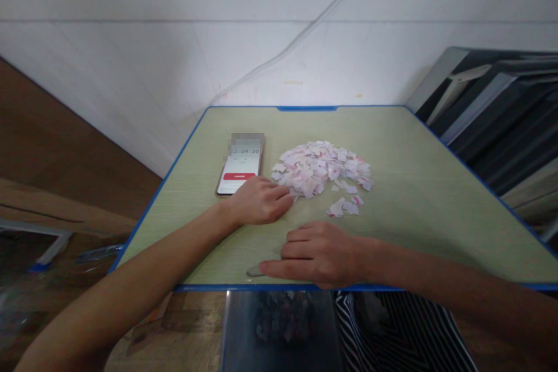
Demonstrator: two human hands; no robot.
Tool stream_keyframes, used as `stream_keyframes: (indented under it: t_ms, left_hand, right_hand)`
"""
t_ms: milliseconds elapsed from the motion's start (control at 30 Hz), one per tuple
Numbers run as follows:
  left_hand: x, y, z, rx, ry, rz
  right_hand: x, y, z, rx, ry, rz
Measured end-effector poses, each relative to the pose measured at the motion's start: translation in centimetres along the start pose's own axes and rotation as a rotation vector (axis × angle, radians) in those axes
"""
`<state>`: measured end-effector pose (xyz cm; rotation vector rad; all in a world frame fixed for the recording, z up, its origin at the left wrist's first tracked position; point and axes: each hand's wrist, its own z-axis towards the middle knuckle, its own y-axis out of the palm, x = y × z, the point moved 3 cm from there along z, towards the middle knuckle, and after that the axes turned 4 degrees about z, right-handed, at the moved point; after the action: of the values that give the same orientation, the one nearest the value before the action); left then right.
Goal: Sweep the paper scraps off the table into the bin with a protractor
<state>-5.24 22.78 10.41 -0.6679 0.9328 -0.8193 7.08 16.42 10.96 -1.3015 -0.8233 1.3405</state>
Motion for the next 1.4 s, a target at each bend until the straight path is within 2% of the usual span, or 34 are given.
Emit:
stream_keyframes:
  t_ms: [133,333,700,867,967,1067,1200,1300,1400]
  left_hand:
    - [-0.1,0.1,0.0,-0.004,0.005,0.020]
    - [-0.1,0.1,0.1,0.027,0.011,-0.002]
    - [-0.1,0.0,0.2,0.035,0.002,0.021]
    - [-1.1,-0.6,-0.2,0.066,-0.083,0.150]
    - [-2.2,-1.1,-0.7,0.105,-0.154,0.252]
    - [-3.4,-1.4,-1.3,0.103,-0.227,0.320]
    - [-4.0,-1.5,-1.6,0.100,-0.286,0.344]
    - [-3.5,-1.3,-1.5,0.091,-0.259,0.316]
    - [-2.8,-0.9,-1.3,0.068,-0.213,0.265]
  right_hand:
    - [0.0,0.3,-0.4,0.014,-0.021,0.026]
    - [0.1,0.8,-0.7,0.015,-0.144,0.004]
    - [0.0,1.0,-0.8,0.049,-0.040,0.012]
    - [-0.5,1.1,-0.4,0.012,-0.097,-0.054]
    - [-0.5,0.3,-0.4,0.044,-0.091,-0.078]
    - [0.7,-1.6,-1.5,0.143,0.032,-0.033]
    - [4.5,-4.8,-5.4,0.361,0.313,0.057]
    - [7.6,-6.3,-9.3,0.548,0.566,0.203]
    - [9.6,-6.3,-12.2,0.701,0.727,0.395]
